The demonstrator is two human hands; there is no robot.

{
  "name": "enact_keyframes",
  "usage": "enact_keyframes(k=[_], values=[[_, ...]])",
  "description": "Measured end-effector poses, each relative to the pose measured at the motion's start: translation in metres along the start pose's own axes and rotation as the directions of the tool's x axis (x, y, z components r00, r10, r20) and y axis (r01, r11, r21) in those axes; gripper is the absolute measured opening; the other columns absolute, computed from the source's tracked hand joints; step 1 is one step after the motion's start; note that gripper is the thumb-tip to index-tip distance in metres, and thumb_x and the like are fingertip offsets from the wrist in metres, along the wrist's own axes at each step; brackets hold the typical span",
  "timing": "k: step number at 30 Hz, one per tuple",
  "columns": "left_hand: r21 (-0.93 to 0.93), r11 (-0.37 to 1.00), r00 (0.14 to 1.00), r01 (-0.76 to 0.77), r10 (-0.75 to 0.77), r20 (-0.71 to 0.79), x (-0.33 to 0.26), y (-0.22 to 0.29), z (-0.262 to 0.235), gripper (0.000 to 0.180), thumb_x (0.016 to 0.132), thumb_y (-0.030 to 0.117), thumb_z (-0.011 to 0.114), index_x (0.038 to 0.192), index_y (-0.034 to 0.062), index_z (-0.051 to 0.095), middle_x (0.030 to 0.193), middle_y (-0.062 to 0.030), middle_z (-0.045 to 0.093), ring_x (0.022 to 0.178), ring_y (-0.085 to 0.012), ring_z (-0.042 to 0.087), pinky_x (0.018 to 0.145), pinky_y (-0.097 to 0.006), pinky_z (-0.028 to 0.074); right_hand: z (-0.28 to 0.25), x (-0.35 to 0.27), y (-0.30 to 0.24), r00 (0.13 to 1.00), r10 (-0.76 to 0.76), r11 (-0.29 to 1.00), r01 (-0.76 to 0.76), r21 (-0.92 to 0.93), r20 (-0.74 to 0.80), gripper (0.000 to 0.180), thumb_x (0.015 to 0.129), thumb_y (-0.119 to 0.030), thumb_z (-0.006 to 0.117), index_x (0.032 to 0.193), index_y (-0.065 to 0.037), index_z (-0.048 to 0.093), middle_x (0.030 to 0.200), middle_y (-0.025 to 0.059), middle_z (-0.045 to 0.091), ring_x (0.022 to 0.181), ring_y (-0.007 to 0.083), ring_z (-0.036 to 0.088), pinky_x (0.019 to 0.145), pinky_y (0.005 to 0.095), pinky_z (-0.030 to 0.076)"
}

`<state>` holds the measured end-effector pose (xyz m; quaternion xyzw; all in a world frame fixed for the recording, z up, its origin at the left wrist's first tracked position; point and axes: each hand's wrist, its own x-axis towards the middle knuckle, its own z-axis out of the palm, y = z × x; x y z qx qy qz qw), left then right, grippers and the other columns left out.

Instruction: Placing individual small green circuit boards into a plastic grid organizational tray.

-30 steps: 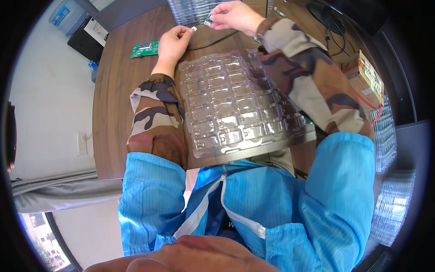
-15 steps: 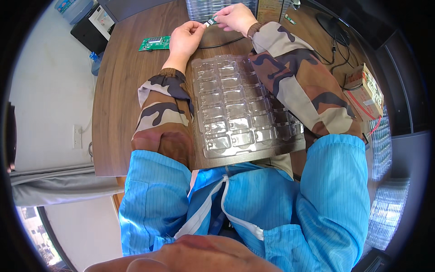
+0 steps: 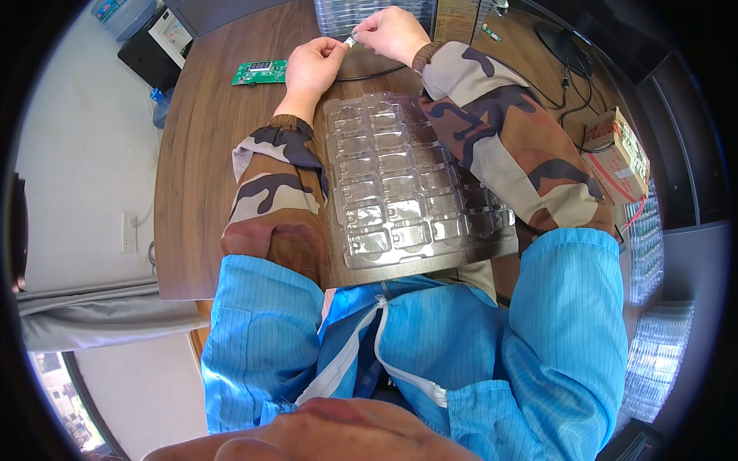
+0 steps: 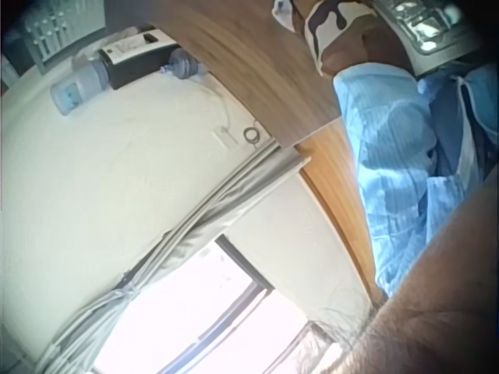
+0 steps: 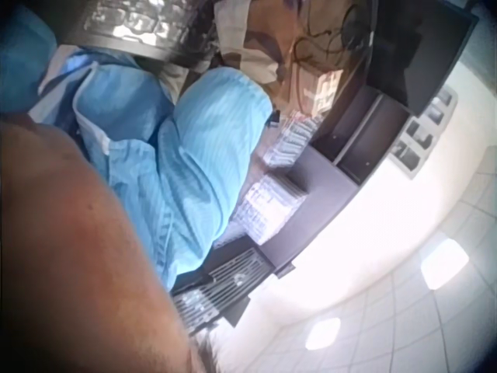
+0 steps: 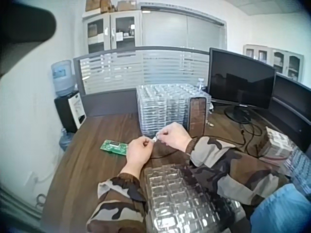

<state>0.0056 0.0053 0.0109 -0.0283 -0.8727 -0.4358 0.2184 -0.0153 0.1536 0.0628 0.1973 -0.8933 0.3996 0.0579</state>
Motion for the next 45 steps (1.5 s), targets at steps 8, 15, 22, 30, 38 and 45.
enact_keyframes(k=[8,15,22,30,38,45], values=[[0.001,1.0,1.0,-0.018,0.018,0.006,0.001,0.0,0.002,0.02,0.072,0.031,0.059,0.077,0.0129,0.066,0.07,-0.0061,0.063,0.067,-0.0234,0.06,0.061,-0.033,0.047,0.0,0.001,0.001,0.986,-0.164,0.986,0.163,-0.017,-0.033,0.014,0.073,-0.011,0.056,0.074,-0.001,0.066,0.054,0.0083,0.059,0.049,0.0128,0.057,0.049,0.0264,0.046],[0.039,0.997,0.997,-0.069,0.069,0.018,0.001,0.0,0.002,0.022,0.072,0.033,0.06,0.077,0.0125,0.066,0.07,-0.0069,0.063,0.068,-0.0242,0.06,0.061,-0.034,0.046,0.009,0.003,0.016,0.989,-0.144,0.954,0.135,-0.268,-0.017,0.02,0.074,-0.021,0.06,0.087,-0.007,0.065,0.077,0.0094,0.064,0.065,0.0184,0.062,0.065,0.0298,0.049],[-0.076,0.995,0.998,-0.069,0.069,0.001,0.0,-0.001,0.004,0.025,0.073,0.031,0.061,0.082,0.0084,0.065,0.066,-0.0043,0.061,0.06,-0.015,0.057,0.058,-0.027,0.044,-0.036,-0.033,0.014,0.979,-0.206,0.975,0.205,-0.09,-0.004,0.047,0.073,-0.03,0.065,0.109,-0.003,0.052,0.098,0.0123,0.059,0.084,0.0186,0.059,0.075,0.0299,0.047],[0.028,0.999,0.998,-0.04,0.039,0.045,-0.001,-0.004,-0.005,0.024,0.073,0.034,0.058,0.081,0.0127,0.065,0.072,-0.0054,0.063,0.071,-0.0225,0.06,0.063,-0.033,0.046,-0.15,-0.213,0.006,0.995,-0.027,0.877,-0.022,-0.48,-0.095,0.015,0.076,-0.011,0.059,0.088,-0.001,0.059,0.078,0.0118,0.061,0.067,0.0204,0.06,0.059,0.0269,0.046],[0.081,0.991,0.992,-0.104,0.098,0.074,0.004,-0.001,-0.003,0.023,0.073,0.032,0.059,0.08,0.0107,0.065,0.071,-0.0063,0.063,0.068,-0.0227,0.06,0.062,-0.032,0.046,-0.205,-0.338,0.044,0.876,0.304,0.264,-0.456,-0.85,-0.375,0.032,0.07,-0.013,0.061,0.1,-0.007,0.054,0.097,0.0088,0.056,0.087,0.03,0.053,0.071,0.0362,0.045],[0.105,0.984,0.988,-0.143,0.136,0.073,-0.001,0.003,-0.002,0.021,0.074,0.029,0.06,0.079,0.0089,0.064,0.068,-0.0087,0.062,0.064,-0.0233,0.059,0.06,-0.032,0.045,-0.193,-0.357,0.072,0.888,0.338,0.299,-0.415,-0.859,-0.312,0.027,0.069,-0.002,0.052,0.096,-0.006,0.052,0.093,0.0084,0.053,0.082,0.0274,0.053,0.07,0.0341,0.045]])
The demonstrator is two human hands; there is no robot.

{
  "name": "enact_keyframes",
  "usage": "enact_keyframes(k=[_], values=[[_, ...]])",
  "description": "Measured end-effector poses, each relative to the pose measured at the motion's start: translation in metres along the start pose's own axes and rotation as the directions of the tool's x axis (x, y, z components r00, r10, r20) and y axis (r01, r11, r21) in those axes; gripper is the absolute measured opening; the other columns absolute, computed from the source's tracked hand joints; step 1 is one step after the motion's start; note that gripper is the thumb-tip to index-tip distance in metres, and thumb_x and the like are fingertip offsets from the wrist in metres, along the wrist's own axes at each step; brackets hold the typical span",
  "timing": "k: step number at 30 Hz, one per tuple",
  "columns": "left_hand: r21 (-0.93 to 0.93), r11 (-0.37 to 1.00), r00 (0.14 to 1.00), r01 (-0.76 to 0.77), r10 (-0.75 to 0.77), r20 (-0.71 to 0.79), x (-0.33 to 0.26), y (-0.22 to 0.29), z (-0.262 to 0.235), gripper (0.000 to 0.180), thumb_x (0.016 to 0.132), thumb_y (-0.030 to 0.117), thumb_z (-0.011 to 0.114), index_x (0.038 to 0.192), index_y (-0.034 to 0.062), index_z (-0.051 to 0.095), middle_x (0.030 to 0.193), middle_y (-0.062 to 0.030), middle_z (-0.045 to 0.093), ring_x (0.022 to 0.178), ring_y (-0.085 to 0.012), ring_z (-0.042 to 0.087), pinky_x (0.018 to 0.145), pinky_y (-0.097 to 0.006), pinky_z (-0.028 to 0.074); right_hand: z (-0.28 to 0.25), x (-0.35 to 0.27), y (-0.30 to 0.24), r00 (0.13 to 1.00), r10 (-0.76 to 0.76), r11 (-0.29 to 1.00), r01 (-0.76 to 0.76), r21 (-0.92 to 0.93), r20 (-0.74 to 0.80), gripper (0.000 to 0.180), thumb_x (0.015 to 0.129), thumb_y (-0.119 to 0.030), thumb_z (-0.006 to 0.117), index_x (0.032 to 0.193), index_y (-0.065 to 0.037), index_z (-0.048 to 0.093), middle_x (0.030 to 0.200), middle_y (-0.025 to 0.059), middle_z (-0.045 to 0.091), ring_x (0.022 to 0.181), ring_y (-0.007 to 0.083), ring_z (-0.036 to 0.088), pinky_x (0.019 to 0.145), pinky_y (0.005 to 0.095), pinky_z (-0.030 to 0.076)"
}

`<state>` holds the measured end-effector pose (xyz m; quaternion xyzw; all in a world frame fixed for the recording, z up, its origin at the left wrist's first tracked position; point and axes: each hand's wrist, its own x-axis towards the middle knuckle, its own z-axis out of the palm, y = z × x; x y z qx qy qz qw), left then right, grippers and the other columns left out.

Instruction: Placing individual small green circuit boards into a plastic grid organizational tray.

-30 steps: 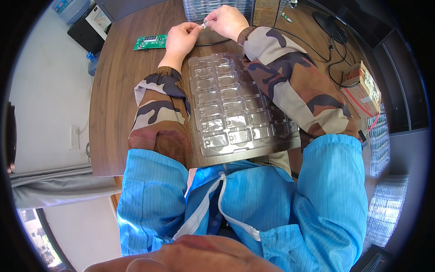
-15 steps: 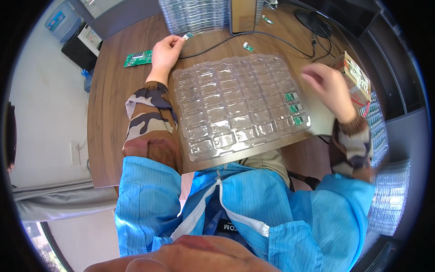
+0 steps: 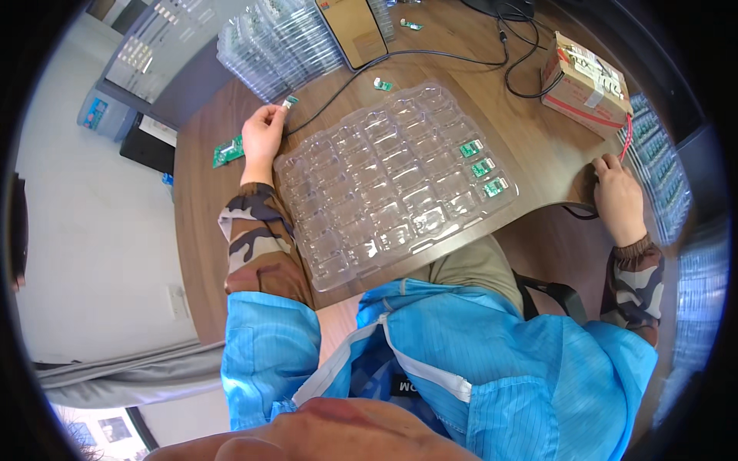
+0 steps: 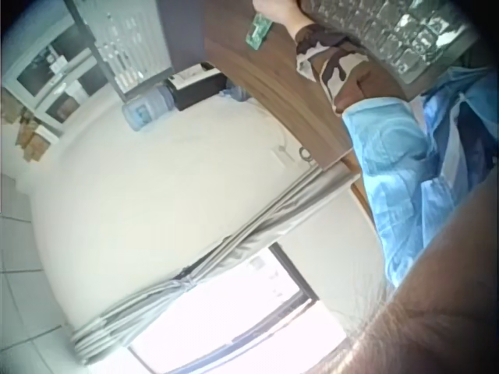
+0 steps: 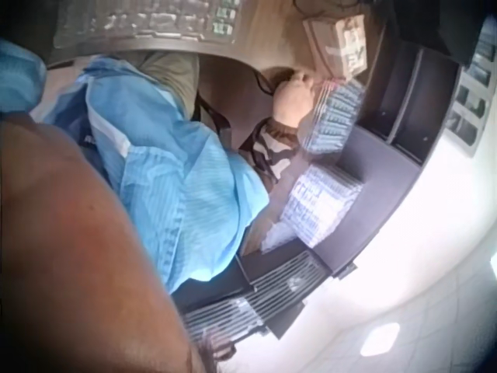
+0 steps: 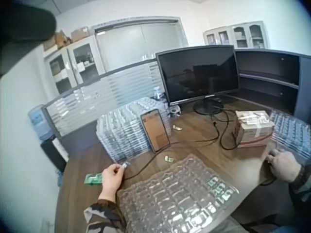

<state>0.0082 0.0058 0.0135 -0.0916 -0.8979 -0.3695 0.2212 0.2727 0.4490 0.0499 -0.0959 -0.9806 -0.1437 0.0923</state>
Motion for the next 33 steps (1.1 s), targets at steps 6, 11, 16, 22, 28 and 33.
enact_keyframes(k=[6,11,16,22,28,33], values=[[0.1,0.995,1.0,-0.021,0.02,0.012,-0.003,0.005,0.002,0.021,0.074,0.029,0.059,0.078,0.0086,0.064,0.071,-0.0093,0.062,0.068,-0.0259,0.059,0.061,-0.034,0.045,0.011,-0.002,0.005,0.998,-0.024,0.998,0.02,-0.06,-0.064,0.017,0.07,0.001,0.044,0.086,-0.002,0.048,0.084,0.0095,0.049,0.076,0.0263,0.052,0.065,0.0343,0.045],[0.114,0.993,0.999,-0.037,0.037,0.002,-0.002,0.005,0.0,0.02,0.075,0.028,0.059,0.077,0.0082,0.063,0.072,-0.0093,0.062,0.067,-0.0259,0.059,0.06,-0.034,0.045,0.014,-0.004,0.009,0.997,-0.045,0.995,0.051,0.085,-0.067,0.014,0.07,0.002,0.044,0.084,0.0,0.045,0.086,0.0121,0.047,0.076,0.0293,0.049,0.068,0.0362,0.043],[0.087,0.996,1.0,-0.027,0.027,0.011,-0.002,0.004,-0.001,0.02,0.075,0.026,0.059,0.077,0.0068,0.063,0.069,-0.0092,0.061,0.064,-0.025,0.059,0.059,-0.033,0.044,0.012,-0.002,0.008,0.994,-0.065,0.994,0.072,0.085,-0.087,0.018,0.066,0.004,0.047,0.083,0.0,0.045,0.086,0.0117,0.046,0.075,0.0292,0.049,0.066,0.0366,0.043],[0.065,0.998,1.0,-0.007,0.006,0.024,-0.001,0.004,0.001,0.02,0.074,0.026,0.059,0.077,0.0066,0.063,0.067,-0.0084,0.061,0.061,-0.0227,0.058,0.058,-0.032,0.044,0.022,-0.001,0.012,0.996,-0.038,0.998,0.042,0.051,-0.082,0.018,0.064,0.005,0.048,0.081,-0.001,0.044,0.085,0.0113,0.046,0.074,0.0293,0.049,0.065,0.0369,0.043],[0.066,0.998,1.0,-0.004,0.003,0.013,-0.002,0.002,0.0,0.02,0.074,0.026,0.06,0.077,0.0067,0.063,0.066,-0.0081,0.061,0.06,-0.0217,0.058,0.058,-0.031,0.044,0.022,0.001,0.011,0.998,-0.022,0.997,0.027,0.067,-0.065,0.017,0.066,0.006,0.046,0.081,-0.001,0.044,0.086,0.0126,0.046,0.075,0.0309,0.049,0.066,0.0385,0.042],[0.07,0.998,1.0,-0.003,0.001,0.019,-0.001,0.004,0.001,0.02,0.074,0.026,0.06,0.077,0.0067,0.063,0.065,-0.0078,0.061,0.06,-0.0213,0.057,0.058,-0.031,0.044,0.023,0.0,0.013,0.998,-0.016,0.994,0.024,0.105,-0.069,0.019,0.064,0.007,0.049,0.08,0.0,0.044,0.085,0.0121,0.046,0.073,0.031,0.049,0.065,0.0384,0.042]])
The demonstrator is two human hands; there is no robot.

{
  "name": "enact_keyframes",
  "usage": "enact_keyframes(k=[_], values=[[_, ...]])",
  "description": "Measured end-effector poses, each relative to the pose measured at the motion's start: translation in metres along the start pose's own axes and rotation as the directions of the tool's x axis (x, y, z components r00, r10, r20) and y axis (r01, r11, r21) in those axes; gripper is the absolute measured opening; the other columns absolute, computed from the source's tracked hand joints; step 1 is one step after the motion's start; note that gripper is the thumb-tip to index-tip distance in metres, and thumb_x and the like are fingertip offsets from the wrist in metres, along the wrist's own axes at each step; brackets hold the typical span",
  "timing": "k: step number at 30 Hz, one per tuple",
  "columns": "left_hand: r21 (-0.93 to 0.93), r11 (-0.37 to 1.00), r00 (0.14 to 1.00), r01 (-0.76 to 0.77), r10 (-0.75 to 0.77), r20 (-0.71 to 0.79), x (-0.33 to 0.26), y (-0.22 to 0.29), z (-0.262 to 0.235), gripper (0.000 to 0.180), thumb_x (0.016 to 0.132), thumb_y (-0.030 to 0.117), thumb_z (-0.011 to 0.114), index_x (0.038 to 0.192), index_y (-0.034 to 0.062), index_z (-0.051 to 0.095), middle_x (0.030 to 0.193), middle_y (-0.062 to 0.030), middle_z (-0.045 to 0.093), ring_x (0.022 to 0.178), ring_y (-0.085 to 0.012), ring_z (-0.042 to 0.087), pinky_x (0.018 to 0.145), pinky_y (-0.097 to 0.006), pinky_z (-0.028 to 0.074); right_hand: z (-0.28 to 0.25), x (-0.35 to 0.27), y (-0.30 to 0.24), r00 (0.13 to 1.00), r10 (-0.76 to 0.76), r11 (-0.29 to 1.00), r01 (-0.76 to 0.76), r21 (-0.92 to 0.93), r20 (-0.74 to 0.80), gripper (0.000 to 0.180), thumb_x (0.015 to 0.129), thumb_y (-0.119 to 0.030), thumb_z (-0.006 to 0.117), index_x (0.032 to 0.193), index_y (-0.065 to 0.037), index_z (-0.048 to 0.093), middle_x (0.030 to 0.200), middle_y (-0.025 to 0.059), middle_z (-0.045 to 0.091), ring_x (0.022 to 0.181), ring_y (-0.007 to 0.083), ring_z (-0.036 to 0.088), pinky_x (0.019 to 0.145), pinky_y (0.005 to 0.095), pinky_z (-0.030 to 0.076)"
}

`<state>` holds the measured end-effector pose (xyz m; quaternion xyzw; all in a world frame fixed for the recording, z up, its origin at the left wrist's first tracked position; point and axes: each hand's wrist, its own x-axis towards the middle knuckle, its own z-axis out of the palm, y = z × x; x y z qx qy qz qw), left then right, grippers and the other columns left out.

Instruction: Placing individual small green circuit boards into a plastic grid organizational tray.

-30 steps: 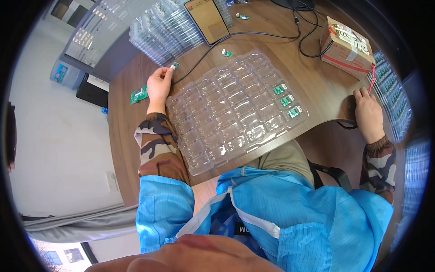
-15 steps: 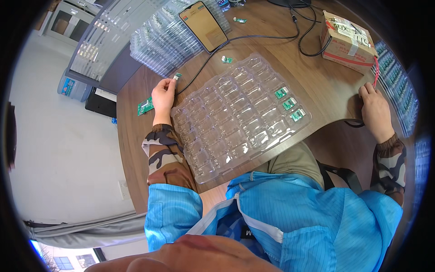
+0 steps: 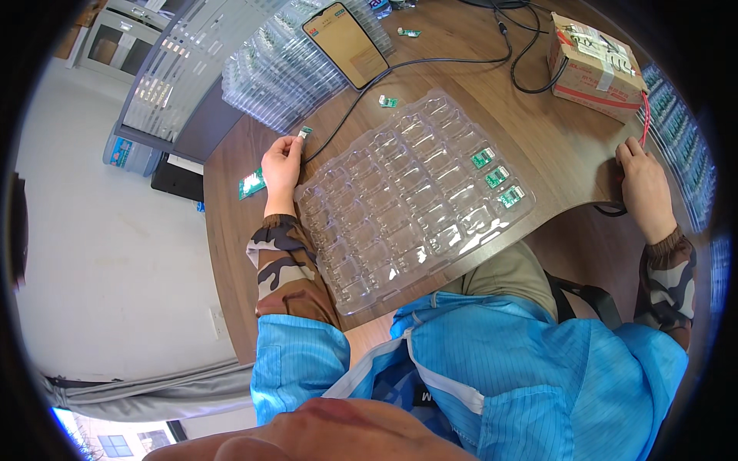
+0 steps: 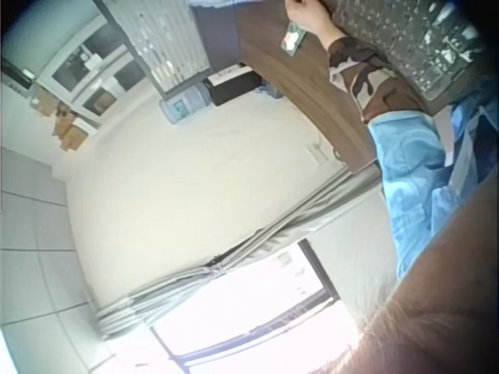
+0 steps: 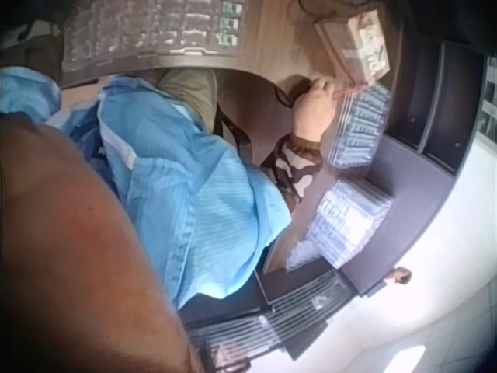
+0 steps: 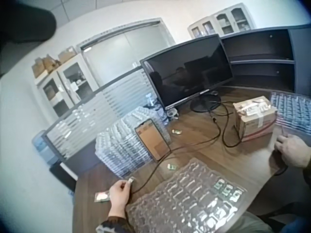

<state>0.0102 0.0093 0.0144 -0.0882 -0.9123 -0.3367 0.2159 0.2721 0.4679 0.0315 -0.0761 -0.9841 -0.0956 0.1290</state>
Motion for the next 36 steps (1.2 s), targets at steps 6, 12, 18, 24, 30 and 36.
enact_keyframes(k=[6,12,18,24,30,36], values=[[-0.002,1.0,1.0,-0.012,0.012,0.009,-0.001,-0.001,0.0,0.021,0.075,0.025,0.06,0.079,0.0044,0.063,0.064,-0.0058,0.06,0.058,-0.0149,0.055,0.056,-0.027,0.043,-0.002,0.0,-0.003,0.999,0.028,0.999,-0.027,0.018,-0.016,0.015,0.066,0.007,0.044,0.08,0.0,0.044,0.083,0.0128,0.047,0.071,0.0325,0.049,0.064,0.0397,0.042],[-0.013,1.0,1.0,0.001,-0.001,0.01,-0.001,-0.003,0.0,0.02,0.075,0.026,0.06,0.077,0.0055,0.063,0.064,-0.0073,0.06,0.058,-0.0191,0.057,0.056,-0.03,0.043,-0.003,-0.001,-0.003,1.0,-0.01,1.0,0.01,0.004,0.018,0.018,0.067,0.008,0.041,0.084,0.001,0.044,0.087,0.014,0.046,0.075,0.0322,0.049,0.066,0.0388,0.042],[-0.008,1.0,1.0,-0.006,0.006,0.015,0.002,-0.005,0.001,0.02,0.075,0.025,0.061,0.077,0.0053,0.063,0.064,-0.0071,0.06,0.057,-0.0188,0.056,0.056,-0.029,0.043,0.001,-0.002,0.0,0.996,0.022,1.0,-0.023,0.004,0.084,0.02,0.068,0.008,0.041,0.087,0.002,0.044,0.09,0.015,0.046,0.078,0.0327,0.047,0.068,0.0381,0.041],[-0.015,1.0,1.0,0.012,-0.012,0.019,0.002,-0.008,0.004,0.02,0.075,0.025,0.061,0.077,0.0054,0.063,0.064,-0.0073,0.06,0.058,-0.0188,0.056,0.056,-0.029,0.043,-0.001,0.002,0.008,0.977,0.028,1.0,-0.028,-0.002,0.21,0.023,0.069,0.004,0.047,0.092,0.002,0.043,0.098,0.0152,0.046,0.086,0.0327,0.048,0.071,0.0383,0.041],[-0.004,1.0,1.0,0.004,-0.004,0.008,-0.001,-0.004,0.001,0.02,0.076,0.025,0.06,0.077,0.0056,0.063,0.064,-0.0066,0.06,0.057,-0.0187,0.056,0.056,-0.029,0.043,-0.075,0.07,-0.068,0.999,0.006,0.997,-0.003,-0.073,0.041,0.035,0.072,-0.008,0.056,0.104,-0.001,0.045,0.104,0.0114,0.051,0.092,0.0274,0.051,0.075,0.0331,0.043],[-0.029,0.999,0.999,0.017,-0.016,0.029,0.0,-0.001,0.003,0.02,0.076,0.024,0.061,0.076,0.0049,0.063,0.063,-0.0064,0.059,0.055,-0.0177,0.054,0.054,-0.029,0.042,-0.05,0.162,-0.167,0.71,-0.457,0.801,0.591,0.1,-0.536,0.035,0.075,-0.02,0.057,0.102,0.001,0.048,0.117,0.0147,0.045,0.109,0.0271,0.043,0.089,0.0326,0.039]])
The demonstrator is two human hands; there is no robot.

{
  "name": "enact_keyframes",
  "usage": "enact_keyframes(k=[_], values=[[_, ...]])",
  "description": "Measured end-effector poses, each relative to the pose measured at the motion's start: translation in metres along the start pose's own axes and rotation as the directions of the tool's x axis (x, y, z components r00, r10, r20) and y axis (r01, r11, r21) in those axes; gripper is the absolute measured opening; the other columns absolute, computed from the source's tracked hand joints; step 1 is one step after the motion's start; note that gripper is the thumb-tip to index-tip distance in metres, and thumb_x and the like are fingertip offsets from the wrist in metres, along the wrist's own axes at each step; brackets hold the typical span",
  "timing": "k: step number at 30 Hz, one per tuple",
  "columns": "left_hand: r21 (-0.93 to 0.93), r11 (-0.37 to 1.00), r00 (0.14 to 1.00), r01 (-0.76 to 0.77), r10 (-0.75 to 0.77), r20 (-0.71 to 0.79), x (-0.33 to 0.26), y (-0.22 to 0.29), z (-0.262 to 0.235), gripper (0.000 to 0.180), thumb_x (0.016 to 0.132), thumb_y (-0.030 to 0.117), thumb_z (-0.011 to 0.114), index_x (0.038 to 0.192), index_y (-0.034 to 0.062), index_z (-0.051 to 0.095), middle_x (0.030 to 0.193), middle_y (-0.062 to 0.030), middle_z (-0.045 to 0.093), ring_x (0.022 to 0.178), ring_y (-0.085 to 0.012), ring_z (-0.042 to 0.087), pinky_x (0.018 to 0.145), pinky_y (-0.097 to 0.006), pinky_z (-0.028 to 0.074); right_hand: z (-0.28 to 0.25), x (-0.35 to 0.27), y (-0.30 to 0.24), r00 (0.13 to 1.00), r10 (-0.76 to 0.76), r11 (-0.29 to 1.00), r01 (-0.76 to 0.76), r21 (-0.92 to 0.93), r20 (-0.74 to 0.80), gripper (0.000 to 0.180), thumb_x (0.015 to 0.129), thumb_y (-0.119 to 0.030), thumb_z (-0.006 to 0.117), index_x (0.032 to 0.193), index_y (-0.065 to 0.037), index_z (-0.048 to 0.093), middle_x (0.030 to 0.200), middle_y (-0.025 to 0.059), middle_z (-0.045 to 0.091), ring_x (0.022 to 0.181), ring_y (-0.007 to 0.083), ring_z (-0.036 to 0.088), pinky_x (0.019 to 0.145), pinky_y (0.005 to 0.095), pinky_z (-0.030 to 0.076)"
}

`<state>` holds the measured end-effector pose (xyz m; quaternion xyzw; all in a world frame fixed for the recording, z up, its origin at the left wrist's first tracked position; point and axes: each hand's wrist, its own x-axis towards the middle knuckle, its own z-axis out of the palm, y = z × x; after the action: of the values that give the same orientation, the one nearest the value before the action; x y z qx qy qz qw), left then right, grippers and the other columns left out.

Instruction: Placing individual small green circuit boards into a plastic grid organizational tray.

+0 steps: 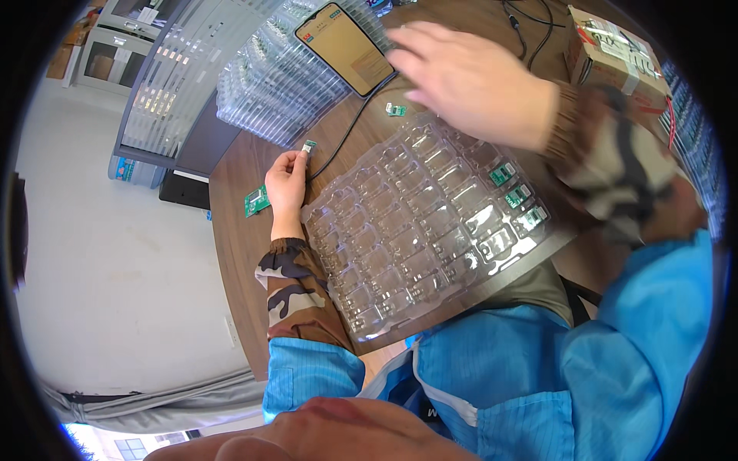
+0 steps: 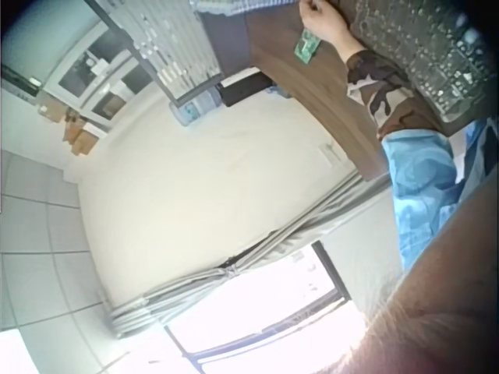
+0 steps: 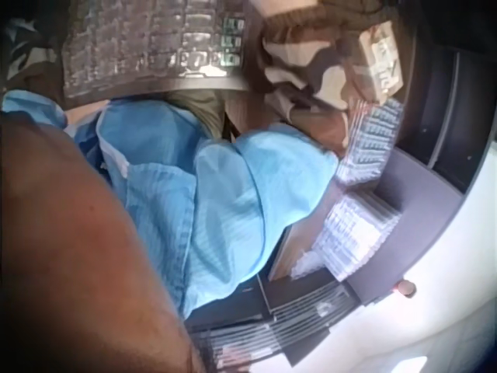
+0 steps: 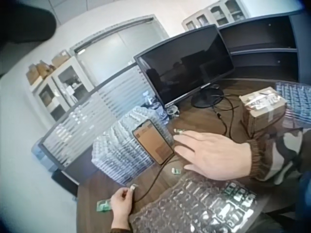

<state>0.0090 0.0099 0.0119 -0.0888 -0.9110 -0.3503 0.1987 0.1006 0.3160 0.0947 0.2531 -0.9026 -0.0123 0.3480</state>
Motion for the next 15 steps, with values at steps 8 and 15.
enact_keyframes(k=[8,15], values=[[0.007,1.0,1.0,-0.015,0.016,-0.023,-0.003,0.003,-0.004,0.018,0.076,0.021,0.061,0.076,0.0036,0.062,0.063,-0.0075,0.059,0.055,-0.0177,0.054,0.054,-0.029,0.042,0.088,0.057,0.006,0.978,0.135,0.986,-0.117,0.118,-0.161,0.047,0.081,-0.033,0.052,0.111,0.001,0.044,0.133,0.0152,0.027,0.125,0.0283,0.021,0.103,0.0387,0.019],[-0.013,1.0,1.0,0.018,-0.018,-0.014,-0.003,0.007,-0.002,0.017,0.076,0.021,0.061,0.076,0.0036,0.062,0.063,-0.0074,0.059,0.056,-0.0182,0.055,0.055,-0.029,0.042,0.081,0.068,0.012,0.993,0.119,0.968,-0.111,0.226,-0.02,0.049,0.078,-0.034,0.054,0.107,0.004,0.042,0.135,0.0208,0.017,0.124,0.0357,0.017,0.101,0.0448,0.015]])
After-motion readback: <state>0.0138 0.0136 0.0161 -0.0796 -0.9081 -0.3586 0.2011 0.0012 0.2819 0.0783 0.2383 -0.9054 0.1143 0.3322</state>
